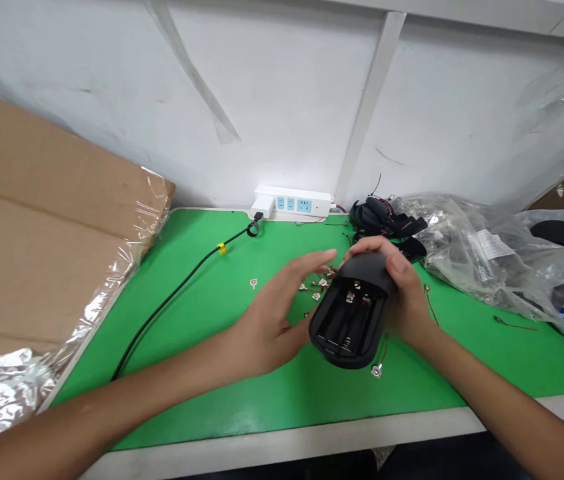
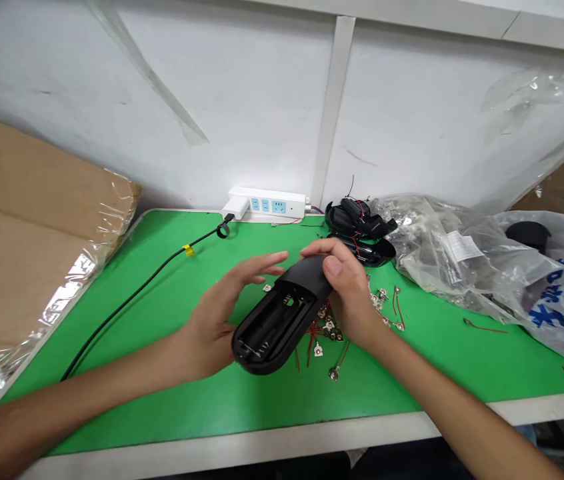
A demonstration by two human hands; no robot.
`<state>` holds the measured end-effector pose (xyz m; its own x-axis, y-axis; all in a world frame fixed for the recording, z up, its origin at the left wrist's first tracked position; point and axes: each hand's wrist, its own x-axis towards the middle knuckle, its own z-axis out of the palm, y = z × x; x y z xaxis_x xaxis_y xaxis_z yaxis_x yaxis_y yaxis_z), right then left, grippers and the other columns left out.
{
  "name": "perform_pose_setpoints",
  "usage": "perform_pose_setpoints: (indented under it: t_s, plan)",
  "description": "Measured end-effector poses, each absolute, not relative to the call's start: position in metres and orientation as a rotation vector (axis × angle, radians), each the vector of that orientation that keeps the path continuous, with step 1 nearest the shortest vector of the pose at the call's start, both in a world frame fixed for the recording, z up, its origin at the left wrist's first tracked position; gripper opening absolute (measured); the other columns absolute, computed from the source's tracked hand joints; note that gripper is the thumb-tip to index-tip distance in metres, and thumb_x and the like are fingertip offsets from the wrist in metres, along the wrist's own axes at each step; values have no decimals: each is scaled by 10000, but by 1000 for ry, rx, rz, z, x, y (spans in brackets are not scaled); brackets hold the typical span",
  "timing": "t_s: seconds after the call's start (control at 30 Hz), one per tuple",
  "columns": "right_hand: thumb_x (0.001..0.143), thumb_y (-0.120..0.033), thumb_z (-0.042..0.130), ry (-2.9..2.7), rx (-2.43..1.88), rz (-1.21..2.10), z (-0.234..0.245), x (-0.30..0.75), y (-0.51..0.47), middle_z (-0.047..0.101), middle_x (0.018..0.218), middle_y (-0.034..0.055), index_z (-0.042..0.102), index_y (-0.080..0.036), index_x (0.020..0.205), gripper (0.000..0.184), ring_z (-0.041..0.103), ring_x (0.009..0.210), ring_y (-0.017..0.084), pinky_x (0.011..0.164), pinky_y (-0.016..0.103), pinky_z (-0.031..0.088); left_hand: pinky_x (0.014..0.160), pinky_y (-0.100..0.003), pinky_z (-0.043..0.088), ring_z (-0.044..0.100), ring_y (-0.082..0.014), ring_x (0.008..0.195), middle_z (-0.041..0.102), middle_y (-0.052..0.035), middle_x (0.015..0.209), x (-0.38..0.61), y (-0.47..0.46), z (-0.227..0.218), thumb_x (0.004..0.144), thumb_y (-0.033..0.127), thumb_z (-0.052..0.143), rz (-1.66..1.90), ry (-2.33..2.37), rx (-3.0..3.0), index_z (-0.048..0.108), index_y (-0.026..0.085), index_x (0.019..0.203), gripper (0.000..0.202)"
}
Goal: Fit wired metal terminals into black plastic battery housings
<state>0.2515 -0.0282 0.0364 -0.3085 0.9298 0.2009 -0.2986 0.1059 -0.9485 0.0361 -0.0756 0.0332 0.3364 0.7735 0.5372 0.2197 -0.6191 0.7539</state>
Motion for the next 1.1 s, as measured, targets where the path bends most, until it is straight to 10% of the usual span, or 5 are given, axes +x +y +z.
perform_pose_setpoints:
  t_s: [0.1, 0.2, 0.37, 0.6, 1.1]
  plan:
    - [891, -640, 689, -1401, -650, 1237, 41, 262, -16, 668, 1002, 56, 678, -274, 1104, 424, 657, 857, 243, 731, 392, 574, 972, -356, 577, 702, -220, 1137, 722, -99, 1304, 39, -78, 34, 1107, 372, 494, 1159, 909, 1606, 620, 264, 1416, 350]
    - [886, -614, 708, -1499, -601, 1048, 39, 269, -7, 683, 1008, 60, 674, -274, 1136, 424, 661, 864, 250, 729, 404, 575, 709, -296, 573, 699, -180, 799, 738, -82, 939, 41, -77, 36, 1118, 525, 378, 985, 786, 1362, 728, 178, 1180, 497]
    - [929, -584, 690, -1662, -588, 775, 33, 272, -1, 693, 1069, 65, 666, -278, 1202, 410, 675, 951, 253, 815, 421, 573, 476, -204, 460, 600, -114, 621, 636, -23, 800, 44, -74, 37, 1040, 508, 611, 906, 693, 1187, 715, 158, 1103, 370]
    - [991, -546, 613, -1645, -866, 757, 25, 273, 16, 568, 1430, 121, 489, -286, 1390, 492, 589, 1290, 284, 1084, 506, 509, 562, -217, 489, 627, -107, 639, 711, -24, 846, 36, -58, 26, 1016, 475, 678, 1069, 775, 1180, 599, 165, 1290, 421]
    - [1018, -533, 567, -1965, -965, 354, 28, 271, 17, 501, 1497, 213, 383, -186, 1516, 634, 444, 1436, 362, 1222, 582, 380, 610, -234, 550, 615, -91, 564, 775, -26, 924, -13, -89, 85, 890, 376, 835, 1702, 1218, 1213, 590, 218, 1209, 432]
